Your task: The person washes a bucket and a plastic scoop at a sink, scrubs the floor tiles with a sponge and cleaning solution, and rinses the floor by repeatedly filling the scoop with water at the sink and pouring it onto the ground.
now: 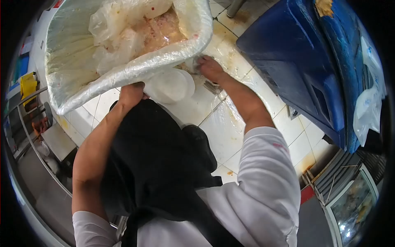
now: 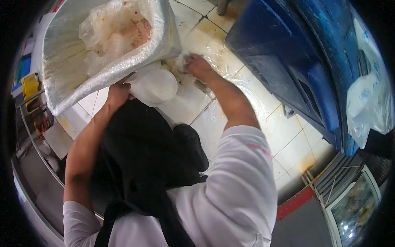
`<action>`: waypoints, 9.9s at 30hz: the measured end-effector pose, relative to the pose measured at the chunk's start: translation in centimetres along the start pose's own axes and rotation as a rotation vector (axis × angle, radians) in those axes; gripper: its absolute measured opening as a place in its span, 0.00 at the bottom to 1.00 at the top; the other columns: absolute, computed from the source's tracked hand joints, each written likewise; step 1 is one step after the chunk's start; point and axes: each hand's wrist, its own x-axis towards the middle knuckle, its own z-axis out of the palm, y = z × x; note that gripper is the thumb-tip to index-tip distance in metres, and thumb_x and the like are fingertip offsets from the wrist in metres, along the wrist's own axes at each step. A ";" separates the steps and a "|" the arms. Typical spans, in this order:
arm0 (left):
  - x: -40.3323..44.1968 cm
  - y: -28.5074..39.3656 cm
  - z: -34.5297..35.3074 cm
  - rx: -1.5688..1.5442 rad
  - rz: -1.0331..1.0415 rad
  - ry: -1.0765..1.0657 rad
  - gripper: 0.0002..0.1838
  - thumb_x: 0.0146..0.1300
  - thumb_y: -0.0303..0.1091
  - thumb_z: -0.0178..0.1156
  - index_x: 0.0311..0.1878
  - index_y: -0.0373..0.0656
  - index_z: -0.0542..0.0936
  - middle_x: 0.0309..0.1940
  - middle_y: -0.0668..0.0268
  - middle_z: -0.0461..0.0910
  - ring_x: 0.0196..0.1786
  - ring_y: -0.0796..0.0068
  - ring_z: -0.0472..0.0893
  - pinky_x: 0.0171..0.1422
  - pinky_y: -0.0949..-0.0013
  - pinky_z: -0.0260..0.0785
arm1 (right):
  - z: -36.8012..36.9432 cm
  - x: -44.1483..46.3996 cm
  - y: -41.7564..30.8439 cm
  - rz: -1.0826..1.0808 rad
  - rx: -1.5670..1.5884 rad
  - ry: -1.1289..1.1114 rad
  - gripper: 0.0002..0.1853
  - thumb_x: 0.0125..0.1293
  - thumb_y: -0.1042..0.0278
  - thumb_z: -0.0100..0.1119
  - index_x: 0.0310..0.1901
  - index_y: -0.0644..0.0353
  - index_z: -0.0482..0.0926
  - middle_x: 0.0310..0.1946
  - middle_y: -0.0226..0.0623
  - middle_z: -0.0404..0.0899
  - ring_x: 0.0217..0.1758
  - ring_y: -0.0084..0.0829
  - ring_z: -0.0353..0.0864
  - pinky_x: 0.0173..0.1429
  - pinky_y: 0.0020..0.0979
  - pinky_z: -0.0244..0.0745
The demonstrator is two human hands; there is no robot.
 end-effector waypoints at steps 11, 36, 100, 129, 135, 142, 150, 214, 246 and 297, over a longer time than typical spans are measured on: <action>0.3 -0.5 -1.2 0.005 -0.134 -0.027 0.28 0.57 0.20 0.42 0.64 0.33 0.68 0.54 0.52 0.77 0.25 0.72 0.81 0.28 0.74 0.77 | 0.7 3.0 -9.6 0.465 0.908 0.230 0.10 0.56 0.65 0.55 0.39 0.48 0.83 0.47 0.31 0.78 0.55 0.36 0.68 0.61 0.37 0.65; -0.2 -2.2 -2.1 -0.038 -0.130 0.053 0.27 0.56 0.19 0.43 0.62 0.30 0.70 0.49 0.50 0.79 0.25 0.67 0.82 0.25 0.73 0.77 | -1.8 4.2 -10.7 0.402 0.654 0.263 0.14 0.58 0.65 0.53 0.45 0.49 0.82 0.53 0.33 0.72 0.59 0.41 0.66 0.66 0.41 0.60; 8.1 -0.1 9.5 0.344 -0.058 -0.219 0.13 0.56 0.25 0.47 0.38 0.24 0.76 0.30 0.42 0.82 0.28 0.53 0.85 0.30 0.58 0.79 | -3.8 -13.6 -8.1 1.463 0.627 0.408 0.17 0.52 0.78 0.51 0.46 0.62 0.80 0.32 0.50 0.75 0.43 0.51 0.75 0.48 0.42 0.72; 10.5 -1.3 7.9 0.298 -0.214 -0.409 0.13 0.59 0.22 0.43 0.42 0.28 0.74 0.23 0.46 0.79 0.19 0.61 0.81 0.14 0.64 0.71 | -17.3 -21.4 -6.6 1.197 1.442 0.174 0.16 0.59 0.71 0.60 0.50 0.61 0.77 0.39 0.34 0.80 0.42 0.26 0.77 0.49 0.29 0.73; 12.5 -4.6 7.5 0.514 0.111 -0.496 0.12 0.59 0.23 0.43 0.41 0.28 0.74 0.20 0.49 0.78 0.17 0.64 0.80 0.13 0.66 0.69 | 3.1 -49.4 -12.6 2.031 0.710 0.641 0.14 0.60 0.67 0.57 0.46 0.61 0.77 0.38 0.40 0.81 0.37 0.38 0.81 0.44 0.35 0.77; 10.8 -2.0 7.4 0.544 -0.031 -0.506 0.15 0.61 0.24 0.42 0.26 0.27 0.76 0.21 0.50 0.81 0.18 0.71 0.82 0.19 0.68 0.73 | 2.8 -41.7 -0.9 2.130 0.218 0.131 0.29 0.53 0.63 0.59 0.57 0.66 0.71 0.54 0.57 0.69 0.54 0.53 0.74 0.58 0.41 0.70; 12.4 -5.6 7.0 0.697 0.258 -0.550 0.12 0.59 0.22 0.41 0.34 0.27 0.75 0.24 0.49 0.81 0.21 0.65 0.83 0.20 0.66 0.74 | 5.5 -39.3 4.5 1.551 0.136 -0.400 0.24 0.57 0.53 0.48 0.38 0.66 0.84 0.49 0.52 0.78 0.60 0.54 0.69 0.67 0.63 0.51; 9.7 0.5 6.7 0.263 -0.370 -0.365 0.13 0.58 0.23 0.42 0.29 0.25 0.75 0.21 0.45 0.80 0.18 0.62 0.82 0.13 0.66 0.70 | -0.8 -22.8 -19.7 1.804 0.720 0.162 0.26 0.60 0.69 0.55 0.60 0.66 0.64 0.50 0.59 0.73 0.54 0.56 0.72 0.57 0.49 0.67; 8.6 3.3 7.9 0.460 -0.147 -0.329 0.14 0.51 0.24 0.53 0.38 0.23 0.78 0.41 0.39 0.80 0.36 0.51 0.85 0.43 0.59 0.78 | -13.2 -6.2 -7.7 1.307 1.133 0.613 0.12 0.63 0.78 0.56 0.49 0.63 0.78 0.38 0.34 0.82 0.40 0.23 0.77 0.46 0.25 0.72; -56.3 16.1 -40.0 0.335 -0.239 0.341 0.10 0.49 0.31 0.59 0.26 0.32 0.83 0.19 0.52 0.80 0.28 0.58 0.84 0.39 0.59 0.78 | -87.0 10.6 -14.2 0.506 1.234 -0.369 0.20 0.69 0.58 0.55 0.55 0.64 0.76 0.26 0.31 0.74 0.20 0.16 0.67 0.22 0.19 0.65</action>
